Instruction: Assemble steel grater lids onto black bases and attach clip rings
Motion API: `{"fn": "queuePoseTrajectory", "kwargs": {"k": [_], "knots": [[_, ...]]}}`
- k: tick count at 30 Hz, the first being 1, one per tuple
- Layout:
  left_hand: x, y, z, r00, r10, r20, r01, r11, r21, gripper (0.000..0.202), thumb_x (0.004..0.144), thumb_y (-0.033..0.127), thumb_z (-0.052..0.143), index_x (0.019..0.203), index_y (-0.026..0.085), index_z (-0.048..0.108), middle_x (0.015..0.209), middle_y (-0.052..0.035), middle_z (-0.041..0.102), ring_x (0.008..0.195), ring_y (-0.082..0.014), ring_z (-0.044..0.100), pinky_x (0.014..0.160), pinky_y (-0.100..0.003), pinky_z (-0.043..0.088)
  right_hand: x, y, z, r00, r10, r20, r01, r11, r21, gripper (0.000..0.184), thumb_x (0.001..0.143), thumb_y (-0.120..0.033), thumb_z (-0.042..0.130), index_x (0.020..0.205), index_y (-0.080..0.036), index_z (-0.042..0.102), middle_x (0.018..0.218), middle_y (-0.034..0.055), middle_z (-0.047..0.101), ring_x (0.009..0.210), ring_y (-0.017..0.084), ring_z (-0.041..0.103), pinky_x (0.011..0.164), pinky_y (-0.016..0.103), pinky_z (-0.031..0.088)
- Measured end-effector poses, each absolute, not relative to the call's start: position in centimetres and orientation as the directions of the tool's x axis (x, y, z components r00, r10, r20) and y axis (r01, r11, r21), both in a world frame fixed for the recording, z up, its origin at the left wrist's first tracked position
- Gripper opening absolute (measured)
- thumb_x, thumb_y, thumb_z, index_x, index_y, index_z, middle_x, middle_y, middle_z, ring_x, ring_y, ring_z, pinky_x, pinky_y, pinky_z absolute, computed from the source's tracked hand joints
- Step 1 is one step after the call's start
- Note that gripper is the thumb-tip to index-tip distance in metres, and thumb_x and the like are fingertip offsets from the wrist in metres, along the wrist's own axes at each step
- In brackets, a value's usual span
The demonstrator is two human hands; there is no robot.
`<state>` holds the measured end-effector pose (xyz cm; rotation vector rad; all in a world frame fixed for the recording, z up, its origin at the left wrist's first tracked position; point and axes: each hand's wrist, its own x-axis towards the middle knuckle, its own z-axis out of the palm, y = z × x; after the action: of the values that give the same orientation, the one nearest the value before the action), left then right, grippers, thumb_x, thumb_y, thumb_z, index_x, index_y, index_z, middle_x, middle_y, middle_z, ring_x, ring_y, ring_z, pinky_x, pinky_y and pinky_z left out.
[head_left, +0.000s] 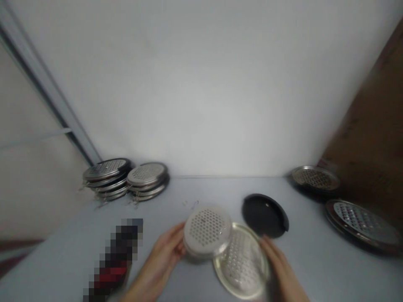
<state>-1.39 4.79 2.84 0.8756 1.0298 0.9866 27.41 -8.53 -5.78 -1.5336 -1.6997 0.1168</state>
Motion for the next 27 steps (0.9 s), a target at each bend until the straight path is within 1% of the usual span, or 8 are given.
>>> {"fn": "queuePoseTrajectory", "kwargs": {"k": [3, 5, 7, 11, 14, 18, 23, 27], "knots": [[0.4, 3.1, 0.9, 0.291, 0.927, -0.236, -0.148, 0.287, 0.946, 0.068, 0.079, 0.059, 0.076, 0.128, 0.014, 0.066, 0.071, -0.0011, 0.066, 0.064, -0.0159, 0.062, 0.063, -0.028, 0.052, 25.6, -7.0, -6.0, 0.042, 0.869, 0.492, 0.779, 0.28, -0.561, 0.118, 0.066, -0.035, 0.085, 0.162, -0.029, 0.018, 0.16, 0.0189, 0.037, 0.139, 0.044, 0.048, 0.102, 0.054, 0.053], [0.8, 2.7, 0.1, 0.302, 0.94, -0.159, 0.002, 0.166, 0.986, 0.069, 0.087, 0.062, 0.063, 0.137, 0.015, 0.059, 0.066, 0.0, 0.063, 0.061, -0.0187, 0.063, 0.061, -0.032, 0.054, 24.5, -6.2, -6.0, 0.031, 0.872, 0.489, 0.785, 0.282, -0.552, 0.12, 0.064, -0.034, 0.086, 0.163, -0.028, 0.017, 0.159, 0.0195, 0.04, 0.137, 0.045, 0.05, 0.101, 0.055, 0.054], [0.5, 2.6, -0.1, 0.258, 0.966, -0.016, 0.219, -0.043, 0.975, 0.057, 0.094, 0.057, 0.053, 0.136, 0.019, 0.062, 0.079, -0.0055, 0.071, 0.078, -0.0247, 0.07, 0.074, -0.039, 0.059, 24.0, -5.7, -6.2, 0.015, 0.875, 0.484, 0.798, 0.281, -0.533, 0.118, 0.063, -0.034, 0.088, 0.162, -0.029, 0.023, 0.157, 0.0182, 0.043, 0.135, 0.046, 0.052, 0.102, 0.056, 0.053], [-0.7, 2.6, 1.0, 0.26, 0.934, 0.245, 0.557, -0.352, 0.752, 0.035, 0.097, 0.035, 0.047, 0.12, 0.026, 0.072, 0.108, -0.0097, 0.073, 0.107, -0.0275, 0.07, 0.098, -0.045, 0.056, 24.5, -5.7, -6.8, -0.078, 0.88, 0.468, 0.828, 0.319, -0.461, 0.108, 0.067, -0.038, 0.088, 0.159, -0.034, 0.032, 0.155, 0.0156, 0.048, 0.131, 0.044, 0.057, 0.1, 0.056, 0.055], [-0.9, 2.2, 2.0, 0.336, 0.906, 0.256, 0.602, -0.416, 0.681, 0.034, 0.099, 0.03, 0.045, 0.121, 0.026, 0.07, 0.111, -0.0095, 0.072, 0.104, -0.0246, 0.071, 0.097, -0.042, 0.058, 25.2, -5.9, -6.8, -0.125, 0.874, 0.47, 0.847, 0.341, -0.407, 0.103, 0.074, -0.043, 0.085, 0.161, -0.033, 0.029, 0.155, 0.0165, 0.047, 0.131, 0.042, 0.057, 0.099, 0.055, 0.057], [-0.5, 1.3, 1.9, 0.409, 0.889, 0.208, 0.646, -0.443, 0.621, 0.037, 0.099, 0.034, 0.052, 0.133, 0.023, 0.063, 0.135, -0.0131, 0.065, 0.126, -0.0277, 0.062, 0.109, -0.048, 0.05, 25.0, -6.4, -6.0, -0.134, 0.862, 0.489, 0.842, 0.36, -0.403, 0.095, 0.079, -0.043, 0.082, 0.16, -0.031, 0.033, 0.155, 0.016, 0.048, 0.132, 0.039, 0.058, 0.099, 0.051, 0.058], [-1.2, 0.2, -0.8, 0.507, 0.824, 0.253, 0.677, -0.563, 0.475, 0.085, 0.08, 0.044, 0.082, 0.153, 0.028, 0.043, 0.151, -0.0155, 0.054, 0.133, -0.0351, 0.056, 0.109, -0.052, 0.05, 24.0, -7.1, -4.8, -0.067, 0.862, 0.503, 0.814, 0.339, -0.472, 0.085, 0.078, -0.036, 0.083, 0.154, -0.028, 0.044, 0.155, 0.0151, 0.048, 0.133, 0.038, 0.057, 0.102, 0.05, 0.057], [-1.7, -0.7, -3.0, 0.518, 0.77, 0.372, 0.73, -0.625, 0.277, 0.101, 0.076, 0.057, 0.081, 0.159, 0.028, 0.031, 0.151, -0.0171, 0.054, 0.13, -0.0378, 0.059, 0.103, -0.052, 0.054, 24.1, -7.1, -4.1, -0.12, 0.857, 0.502, 0.815, 0.374, -0.443, 0.078, 0.082, -0.035, 0.08, 0.152, -0.028, 0.046, 0.153, 0.0154, 0.051, 0.132, 0.036, 0.058, 0.102, 0.05, 0.057]]}}
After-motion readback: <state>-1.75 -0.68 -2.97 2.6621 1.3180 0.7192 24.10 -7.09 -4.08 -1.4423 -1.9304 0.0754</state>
